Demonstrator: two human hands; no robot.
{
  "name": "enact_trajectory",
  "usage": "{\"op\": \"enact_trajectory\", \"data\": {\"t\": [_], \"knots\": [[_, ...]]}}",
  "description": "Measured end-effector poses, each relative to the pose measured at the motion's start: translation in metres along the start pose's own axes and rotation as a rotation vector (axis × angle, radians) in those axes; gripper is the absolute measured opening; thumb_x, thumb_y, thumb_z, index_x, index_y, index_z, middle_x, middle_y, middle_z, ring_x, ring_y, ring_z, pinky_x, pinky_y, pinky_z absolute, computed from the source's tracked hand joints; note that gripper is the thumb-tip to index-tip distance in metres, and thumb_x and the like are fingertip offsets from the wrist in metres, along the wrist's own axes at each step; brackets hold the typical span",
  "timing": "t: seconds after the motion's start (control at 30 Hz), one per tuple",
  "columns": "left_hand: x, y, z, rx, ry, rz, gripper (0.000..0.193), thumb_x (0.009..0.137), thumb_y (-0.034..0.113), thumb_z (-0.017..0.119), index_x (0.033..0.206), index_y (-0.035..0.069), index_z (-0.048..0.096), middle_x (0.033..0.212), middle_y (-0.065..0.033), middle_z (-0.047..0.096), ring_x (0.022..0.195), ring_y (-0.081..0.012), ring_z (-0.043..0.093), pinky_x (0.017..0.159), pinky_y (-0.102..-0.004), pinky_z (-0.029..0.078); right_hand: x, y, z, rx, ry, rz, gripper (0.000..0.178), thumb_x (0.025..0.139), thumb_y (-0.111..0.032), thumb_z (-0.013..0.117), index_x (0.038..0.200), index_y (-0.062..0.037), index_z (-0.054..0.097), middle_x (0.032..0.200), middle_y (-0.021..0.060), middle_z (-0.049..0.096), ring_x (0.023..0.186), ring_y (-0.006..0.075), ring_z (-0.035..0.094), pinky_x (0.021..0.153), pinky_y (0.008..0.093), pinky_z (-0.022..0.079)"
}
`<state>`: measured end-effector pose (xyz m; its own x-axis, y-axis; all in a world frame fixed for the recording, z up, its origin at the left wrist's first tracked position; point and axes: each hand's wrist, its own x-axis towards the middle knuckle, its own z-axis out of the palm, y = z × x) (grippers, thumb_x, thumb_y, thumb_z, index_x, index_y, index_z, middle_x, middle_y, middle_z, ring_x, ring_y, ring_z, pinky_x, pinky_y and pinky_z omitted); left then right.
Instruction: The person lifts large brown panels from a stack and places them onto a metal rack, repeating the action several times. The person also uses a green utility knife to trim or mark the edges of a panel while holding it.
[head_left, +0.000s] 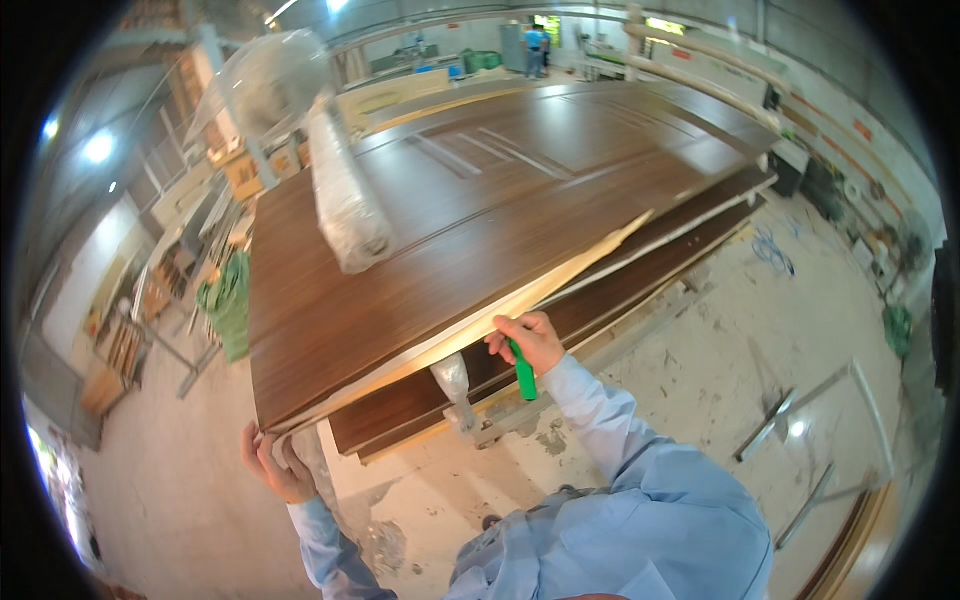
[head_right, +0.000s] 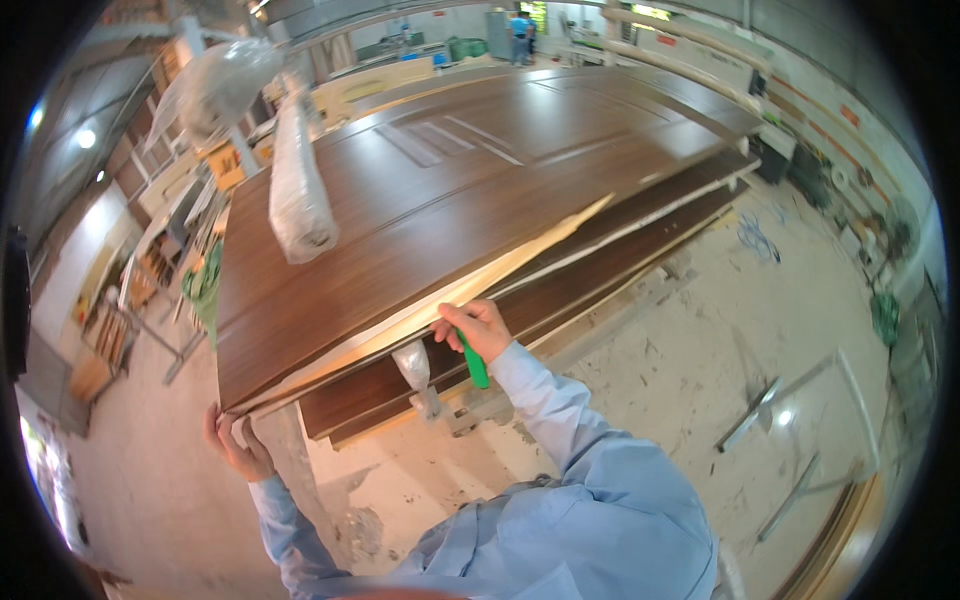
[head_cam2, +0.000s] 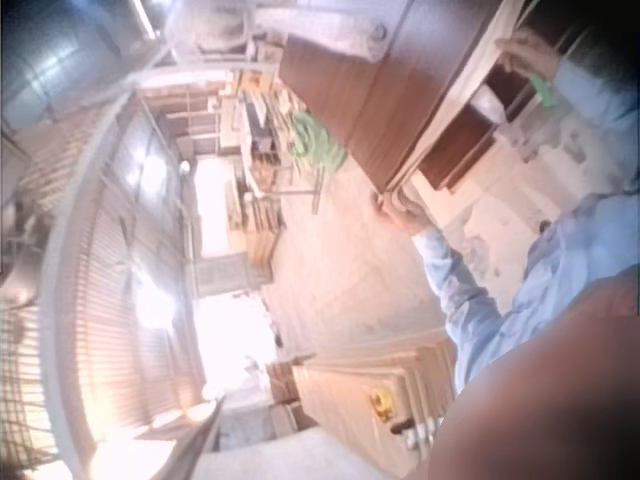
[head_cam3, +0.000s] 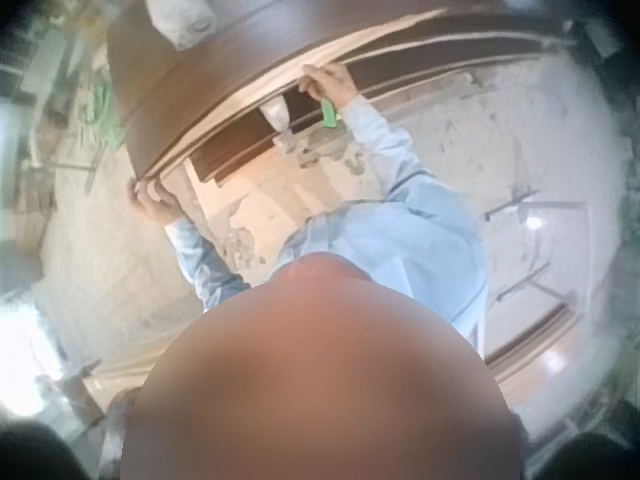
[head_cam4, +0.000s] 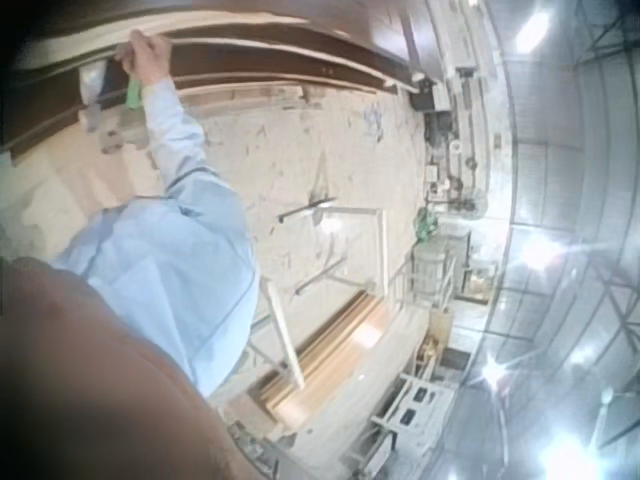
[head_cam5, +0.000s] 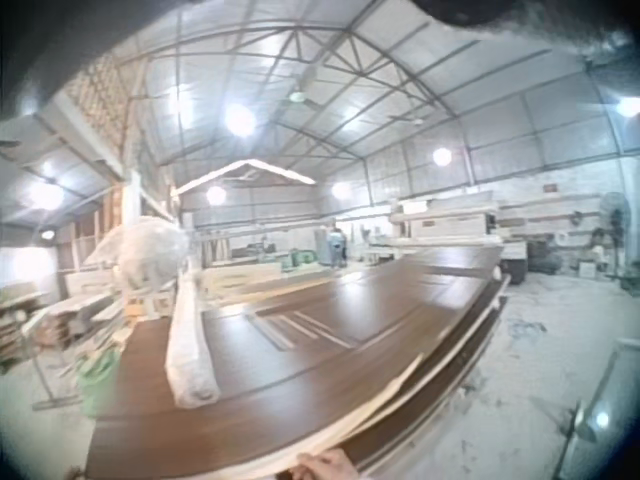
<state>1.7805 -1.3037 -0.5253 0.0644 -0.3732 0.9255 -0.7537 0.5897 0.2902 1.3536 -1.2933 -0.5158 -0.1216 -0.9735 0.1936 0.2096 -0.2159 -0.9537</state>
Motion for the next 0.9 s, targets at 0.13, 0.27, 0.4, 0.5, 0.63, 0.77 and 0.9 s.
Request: {"op": "enact_trajectory", "data": {"t": [0.13,0.27,0.4,0.5,0.63,0.77,0.9], "knots": [[0.006,0.006,0.001,0.089,-0.053,0.082,0.010,0.092,0.003,0.056,0.101,0.002,0.061,0.135,-0.0226,0.045,0.114,-0.0327,0.051,0.090,-0.0398,0.044,-0.001,-0.003,0.000,0.028,-0.022,0.019,0.040,0.095,-0.029,0.060,0.083,0.0072,0.068,0.071,0.0106,0.067,0.051,0.0102,0.053,0.046,0.0244,0.041],[0.006,0.010,0.007,0.025,-0.018,0.012,0.005,0.091,0.003,0.057,0.094,0.001,0.060,0.133,-0.0240,0.047,0.113,-0.0329,0.052,0.089,-0.0402,0.043,0.000,-0.005,-0.001,0.047,-0.048,0.026,0.041,0.096,-0.031,0.059,0.085,0.0080,0.068,0.071,0.0101,0.066,0.050,0.0089,0.053,0.044,0.0236,0.041],[0.007,0.014,0.004,0.064,-0.034,0.020,0.005,0.086,-0.002,0.060,0.091,-0.001,0.060,0.130,-0.0248,0.050,0.115,-0.0348,0.053,0.090,-0.0402,0.044,-0.009,-0.007,-0.006,0.042,-0.103,0.045,0.033,0.096,-0.028,0.060,0.093,0.0038,0.068,0.073,0.0087,0.067,0.050,0.0078,0.052,0.044,0.0215,0.039],[0.014,0.023,0.002,0.079,-0.054,0.097,0.005,0.086,-0.001,0.062,0.091,0.000,0.060,0.127,-0.0251,0.052,0.116,-0.0357,0.053,0.090,-0.0410,0.044,-0.027,-0.009,-0.021,-0.096,-0.150,0.015,0.024,0.095,-0.026,0.061,0.100,-0.0039,0.069,0.071,0.0054,0.065,0.050,0.0068,0.052,0.045,0.0203,0.039],[0.025,0.050,-0.002,0.165,0.002,0.049,0.009,0.088,0.001,0.061,0.096,0.000,0.060,0.125,-0.0251,0.054,0.114,-0.0364,0.054,0.093,-0.0423,0.043,-0.052,-0.007,-0.058,-0.018,0.093,-0.088,0.020,0.094,-0.024,0.062,0.097,-0.0041,0.066,0.069,0.0040,0.064,0.050,0.0082,0.052,0.045,0.0219,0.039],[0.010,0.096,0.011,-0.070,0.145,0.006,0.015,0.092,0.004,0.058,0.106,-0.003,0.056,0.120,-0.0230,0.057,0.109,-0.0338,0.056,0.095,-0.0424,0.043,-0.056,-0.012,-0.120,0.593,0.590,-0.226,0.023,0.098,-0.028,0.057,0.108,-0.0068,0.058,0.067,0.0007,0.052,0.051,0.0104,0.044,0.047,0.0258,0.038],[-0.033,0.150,0.059,-0.542,-0.090,-0.265,0.015,0.094,0.005,0.052,0.104,-0.005,0.056,0.108,-0.0203,0.061,0.101,-0.0290,0.058,0.092,-0.0382,0.044,-0.061,-0.022,-0.165,0.641,0.580,-0.299,0.023,0.100,-0.025,0.053,0.110,-0.0057,0.057,0.075,0.0021,0.053,0.058,0.0106,0.044,0.051,0.0256,0.038]]}}
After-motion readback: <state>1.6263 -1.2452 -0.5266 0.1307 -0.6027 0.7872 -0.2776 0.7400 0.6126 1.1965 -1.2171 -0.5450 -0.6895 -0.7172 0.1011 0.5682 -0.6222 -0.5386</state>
